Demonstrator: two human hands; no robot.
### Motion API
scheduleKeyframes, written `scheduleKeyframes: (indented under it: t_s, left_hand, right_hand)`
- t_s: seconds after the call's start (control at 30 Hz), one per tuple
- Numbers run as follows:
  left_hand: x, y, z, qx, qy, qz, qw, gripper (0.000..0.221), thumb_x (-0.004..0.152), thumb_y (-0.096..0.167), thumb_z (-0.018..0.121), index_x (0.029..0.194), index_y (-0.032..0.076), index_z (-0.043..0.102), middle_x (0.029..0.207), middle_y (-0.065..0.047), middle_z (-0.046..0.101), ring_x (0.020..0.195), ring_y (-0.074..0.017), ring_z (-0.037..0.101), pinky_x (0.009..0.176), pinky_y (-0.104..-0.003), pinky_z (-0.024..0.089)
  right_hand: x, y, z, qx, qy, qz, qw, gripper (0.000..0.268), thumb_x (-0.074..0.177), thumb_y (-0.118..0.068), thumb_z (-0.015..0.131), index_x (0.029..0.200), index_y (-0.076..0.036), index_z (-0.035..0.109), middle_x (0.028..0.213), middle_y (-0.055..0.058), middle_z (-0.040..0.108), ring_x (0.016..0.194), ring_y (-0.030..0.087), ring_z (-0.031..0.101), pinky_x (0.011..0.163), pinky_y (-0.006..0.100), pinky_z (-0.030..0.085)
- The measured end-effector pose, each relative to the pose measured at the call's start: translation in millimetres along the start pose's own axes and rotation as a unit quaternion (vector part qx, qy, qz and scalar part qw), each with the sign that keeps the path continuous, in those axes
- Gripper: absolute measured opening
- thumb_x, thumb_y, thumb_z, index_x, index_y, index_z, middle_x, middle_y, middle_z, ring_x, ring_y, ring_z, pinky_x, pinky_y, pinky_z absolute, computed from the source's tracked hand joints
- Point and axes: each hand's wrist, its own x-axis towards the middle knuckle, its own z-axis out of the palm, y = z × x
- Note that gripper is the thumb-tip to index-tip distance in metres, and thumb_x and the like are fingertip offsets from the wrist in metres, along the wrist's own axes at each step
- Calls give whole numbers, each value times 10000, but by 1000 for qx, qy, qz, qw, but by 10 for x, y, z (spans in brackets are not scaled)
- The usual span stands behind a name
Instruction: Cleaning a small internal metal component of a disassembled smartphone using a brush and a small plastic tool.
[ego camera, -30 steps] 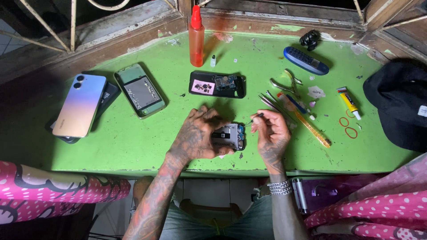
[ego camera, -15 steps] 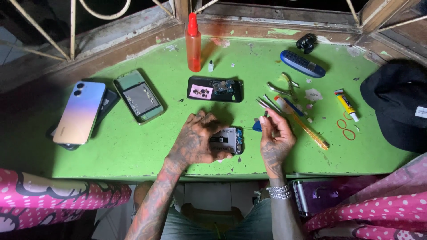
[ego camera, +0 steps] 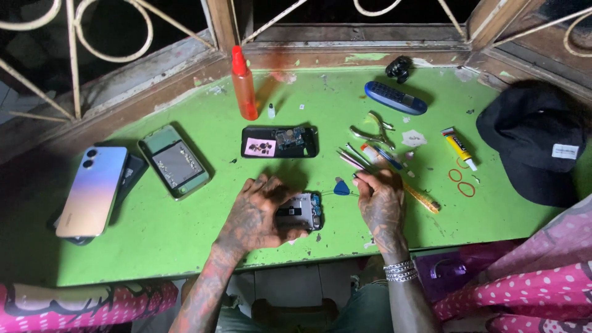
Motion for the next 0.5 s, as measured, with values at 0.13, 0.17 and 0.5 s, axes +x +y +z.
scheduleKeyframes:
  t_s: [0.13,0.17,0.5]
  left_hand:
    - [73,82,-108,8,-27,-1,1000,744,585,603,827,1193,185,727,1011,-82,681,989,-300,619,855,-431,481]
    - [100,96,-131,17,-49,-5,999,741,584,586,831,1201,187,731,1013,-82,689,992,-299,623,860,-424,483]
    - [466,109,-368,3,-242,-61,968,490,871,486,734,1225,150,711,1134,-152,721,1191,-350,635,1006,-475,504]
  right_hand:
    - [-59,49,37,1,9,-2,1000,94,854,-218,824,944,-235,803,864,16,639,864,261,620,792,375,546]
    - [-57,46,36,-6,14,-14,1000,117,836,-222,833,947,-239,800,869,14,638,863,263,623,784,378,547]
    - [179,324,-142,76,52,65,994,75,897,-136,822,940,-195,804,793,46,682,718,240,661,681,334,556]
